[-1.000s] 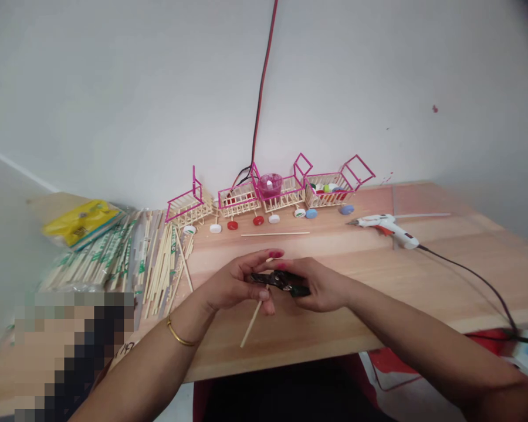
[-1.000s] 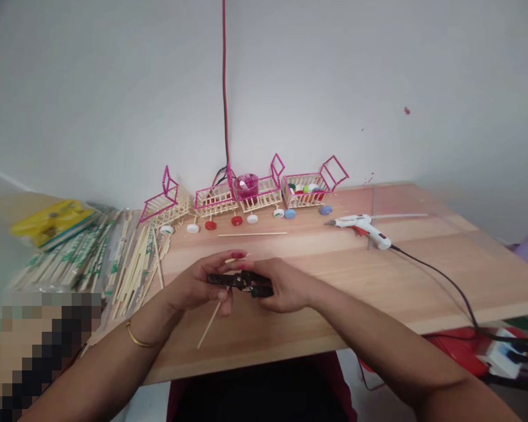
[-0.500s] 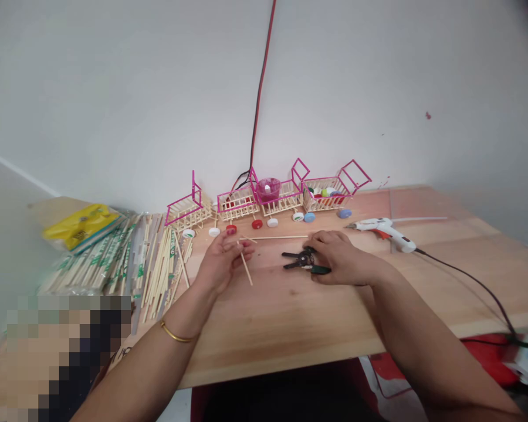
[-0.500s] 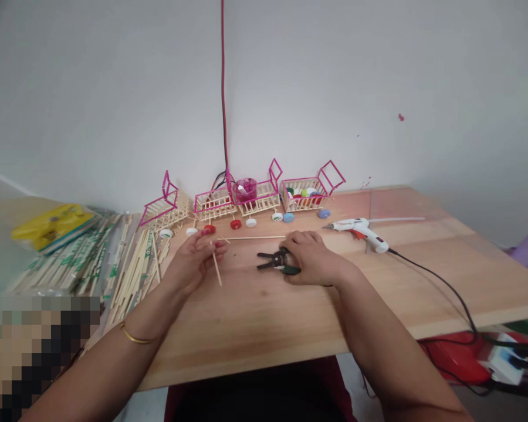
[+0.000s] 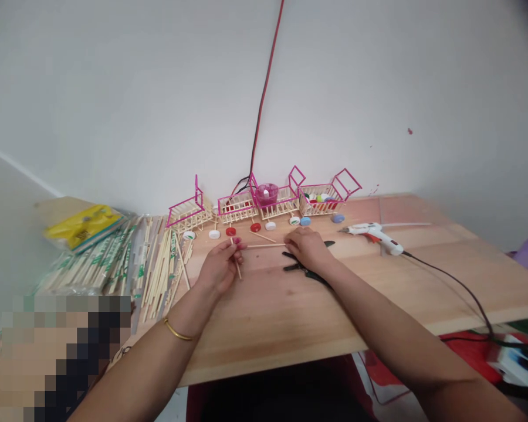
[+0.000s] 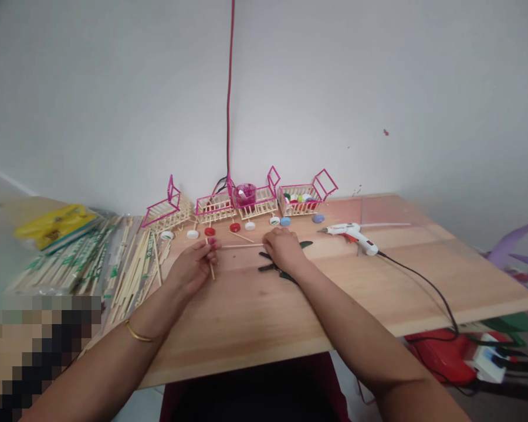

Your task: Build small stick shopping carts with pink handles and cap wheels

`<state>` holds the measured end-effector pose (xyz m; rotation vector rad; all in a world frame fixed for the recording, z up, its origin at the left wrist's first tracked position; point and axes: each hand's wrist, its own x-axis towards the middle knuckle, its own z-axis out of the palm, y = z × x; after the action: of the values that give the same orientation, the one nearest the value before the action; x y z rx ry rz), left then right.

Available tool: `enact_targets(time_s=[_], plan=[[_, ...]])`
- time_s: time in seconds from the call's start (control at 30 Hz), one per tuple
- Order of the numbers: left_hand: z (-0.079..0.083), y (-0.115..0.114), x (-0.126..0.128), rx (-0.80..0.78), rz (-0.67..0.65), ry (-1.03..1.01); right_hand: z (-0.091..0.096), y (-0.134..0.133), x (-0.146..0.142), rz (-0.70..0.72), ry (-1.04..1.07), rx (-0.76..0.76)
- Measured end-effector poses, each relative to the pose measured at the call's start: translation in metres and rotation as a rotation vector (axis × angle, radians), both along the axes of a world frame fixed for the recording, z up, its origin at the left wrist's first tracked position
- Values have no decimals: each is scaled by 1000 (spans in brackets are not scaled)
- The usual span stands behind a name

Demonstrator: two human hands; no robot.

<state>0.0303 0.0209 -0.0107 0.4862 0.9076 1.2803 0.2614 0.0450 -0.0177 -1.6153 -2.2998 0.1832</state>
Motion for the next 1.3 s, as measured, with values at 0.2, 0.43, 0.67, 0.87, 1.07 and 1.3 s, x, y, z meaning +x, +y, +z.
enact_targets(time_s=[0.2, 0.43, 0.67, 0.87, 1.07, 1.3], plan=[[-2, 0, -3, 12, 73, 36, 13, -6, 22, 107, 35, 14], [2, -8, 3, 108, -85, 161, 25, -12, 39, 422, 239, 160], [5, -29, 14, 4, -635, 199, 38, -25, 12, 442, 170, 429], [14, -29, 14, 79, -597, -56, 39, -37, -2, 341, 341, 638], [22, -22, 12, 126, -230, -230, 24, -55, -22, 545, 491, 330], [19, -28, 21, 95, -159, -227, 14, -57, -35, 406, 414, 126]])
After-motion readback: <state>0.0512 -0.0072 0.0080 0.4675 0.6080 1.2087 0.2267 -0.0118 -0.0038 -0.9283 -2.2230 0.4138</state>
